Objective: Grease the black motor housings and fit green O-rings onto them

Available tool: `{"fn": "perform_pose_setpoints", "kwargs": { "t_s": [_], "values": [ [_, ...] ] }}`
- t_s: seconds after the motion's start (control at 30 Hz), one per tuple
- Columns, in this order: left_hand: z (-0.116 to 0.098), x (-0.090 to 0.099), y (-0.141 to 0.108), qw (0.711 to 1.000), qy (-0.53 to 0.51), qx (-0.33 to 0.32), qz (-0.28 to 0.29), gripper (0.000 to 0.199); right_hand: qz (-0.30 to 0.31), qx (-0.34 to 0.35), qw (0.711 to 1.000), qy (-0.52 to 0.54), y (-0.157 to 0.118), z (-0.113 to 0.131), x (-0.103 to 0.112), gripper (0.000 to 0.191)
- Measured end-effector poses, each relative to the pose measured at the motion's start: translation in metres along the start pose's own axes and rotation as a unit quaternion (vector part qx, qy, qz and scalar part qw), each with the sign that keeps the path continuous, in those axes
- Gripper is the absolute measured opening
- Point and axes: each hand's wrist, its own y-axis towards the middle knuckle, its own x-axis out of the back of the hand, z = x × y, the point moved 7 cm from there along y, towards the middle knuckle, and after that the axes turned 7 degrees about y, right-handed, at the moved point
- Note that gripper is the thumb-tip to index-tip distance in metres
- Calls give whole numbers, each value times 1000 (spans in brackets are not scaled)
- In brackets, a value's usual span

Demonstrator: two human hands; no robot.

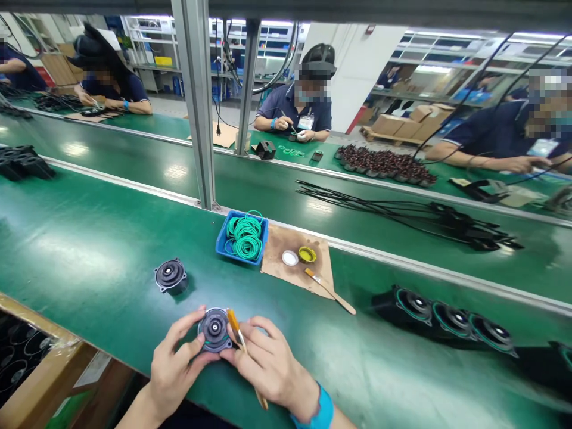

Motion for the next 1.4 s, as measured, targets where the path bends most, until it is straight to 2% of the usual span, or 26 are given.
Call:
{"fn": "perform_pose_setpoints", "kwargs": {
  "t_s": [0.1, 0.23, 0.27, 0.33, 0.4, 0.47, 0.53, 0.6, 0.67, 0.8, 0.9, 0.97, 1.07, 1.17, 1.4],
  "values": [
    [-2, -4, -6, 999, -24, 44, -9, 16, 15, 17, 1000, 10, -1, 2, -1, 18],
    [10, -13, -17, 985, -69, 155, 4, 24, 39, 45, 997, 47, 0, 7, -3, 28],
    [11, -14, -18, 985, -67, 158, 3, 26, 38, 49, 997, 55, 0, 8, -4, 28],
    [6, -11, -15, 993, -49, 111, -2, 23, 16, 40, 996, 74, 1, 6, -3, 24],
    [2, -6, -10, 997, -34, 63, -5, 16, -36, -32, 990, 129, 3, -5, 2, 15],
    [6, -3, -6, 996, -32, 79, -1, 11, -109, -154, 956, 225, 0, -25, 9, 2],
    [17, -4, -4, 989, -44, 143, 18, 37, -170, -259, 895, 320, -6, -41, 13, 9],
    [25, -11, -5, 978, -66, 190, 58, 66, -209, -302, 851, 376, -10, -48, 16, 19],
    [29, -19, -7, 969, -91, 207, 101, 80, -228, -320, 831, 394, -13, -50, 19, 30],
    [33, -26, -8, 956, -121, 224, 145, 68, -213, -370, 796, 429, -17, -51, 14, 38],
    [34, -26, -7, 948, -132, 246, 155, 64, -158, -433, 759, 459, -20, -51, 1, 39],
    [35, -26, -7, 945, -132, 254, 157, 65, -120, -462, 748, 460, -21, -50, -6, 43],
    [34, -26, -6, 947, -131, 253, 149, 69, -87, -476, 748, 455, -21, -48, -12, 47],
    [34, -26, -6, 949, -129, 249, 146, 71, -65, -471, 766, 432, -21, -48, -15, 46],
    [33, -28, -7, 941, -145, 260, 163, 66, -44, -370, 887, 274, -8, -44, 0, 50]
  ]
}}
